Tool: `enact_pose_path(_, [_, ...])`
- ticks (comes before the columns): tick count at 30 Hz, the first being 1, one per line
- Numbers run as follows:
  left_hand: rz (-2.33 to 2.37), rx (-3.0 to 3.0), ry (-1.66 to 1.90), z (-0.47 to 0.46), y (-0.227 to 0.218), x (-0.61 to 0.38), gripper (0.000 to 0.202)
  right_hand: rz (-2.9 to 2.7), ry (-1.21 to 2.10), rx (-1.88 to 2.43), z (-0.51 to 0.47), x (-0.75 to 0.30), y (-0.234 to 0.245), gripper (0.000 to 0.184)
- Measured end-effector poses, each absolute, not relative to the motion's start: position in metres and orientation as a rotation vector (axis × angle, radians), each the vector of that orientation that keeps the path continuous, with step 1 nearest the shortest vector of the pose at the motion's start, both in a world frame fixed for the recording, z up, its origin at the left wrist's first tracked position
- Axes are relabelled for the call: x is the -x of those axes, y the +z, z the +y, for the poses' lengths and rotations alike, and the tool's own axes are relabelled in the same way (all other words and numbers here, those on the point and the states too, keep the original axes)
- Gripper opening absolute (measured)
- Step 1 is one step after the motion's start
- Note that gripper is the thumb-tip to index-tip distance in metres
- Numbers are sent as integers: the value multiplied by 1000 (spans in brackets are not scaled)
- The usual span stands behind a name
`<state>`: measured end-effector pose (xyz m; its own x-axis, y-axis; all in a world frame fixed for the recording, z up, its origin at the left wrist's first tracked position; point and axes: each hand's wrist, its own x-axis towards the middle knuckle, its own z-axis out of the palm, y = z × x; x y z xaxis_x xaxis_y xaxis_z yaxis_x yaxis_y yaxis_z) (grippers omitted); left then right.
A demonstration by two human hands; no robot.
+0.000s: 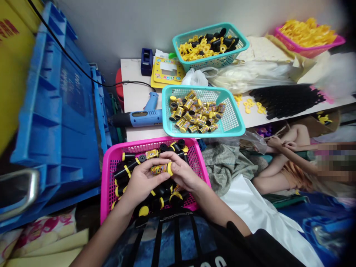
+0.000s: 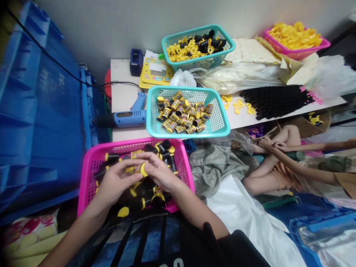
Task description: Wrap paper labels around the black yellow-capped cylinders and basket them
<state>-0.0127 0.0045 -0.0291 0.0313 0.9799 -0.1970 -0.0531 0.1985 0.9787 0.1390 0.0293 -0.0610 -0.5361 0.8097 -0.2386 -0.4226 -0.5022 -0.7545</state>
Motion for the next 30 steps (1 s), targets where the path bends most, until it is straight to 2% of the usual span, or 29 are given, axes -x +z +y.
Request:
enact_pose_path(4, [1307, -1054, 1053, 5, -29, 14, 31, -819, 2160, 736, 25, -133, -61, 63])
enact_pose_path(13, [1273, -1083, 1066, 4, -30, 13, 24, -1025, 2020, 754, 27, -137, -75, 59])
enact_pose_path(17, [1232, -1120, 1018, 4, -35, 16, 32, -1027, 2026, 749, 28, -139, -79, 53])
enact_pose_path(20, [1305, -1187, 1020, 3, -35, 18, 40, -1059, 1979, 779, 24, -136, -77, 56])
enact_pose_path(23, [1480, -1511, 1058, 4, -28, 16, 41, -1331, 1670, 914, 27, -141, -59, 52])
enact_pose_path(26, [1579, -1862, 1146, 9, -18, 15, 52, -1583, 1085, 1061, 54, -165, -25, 39])
enact_pose_path(28, [1584, -1915, 1165, 13, -17, 17, 51, -1591, 678, 1220, 81, -187, -5, 43])
enact_pose_path(30, [1549, -1915, 1110, 16, -20, 22, 39, -1631, 388, 1387, 101, -206, 4, 50])
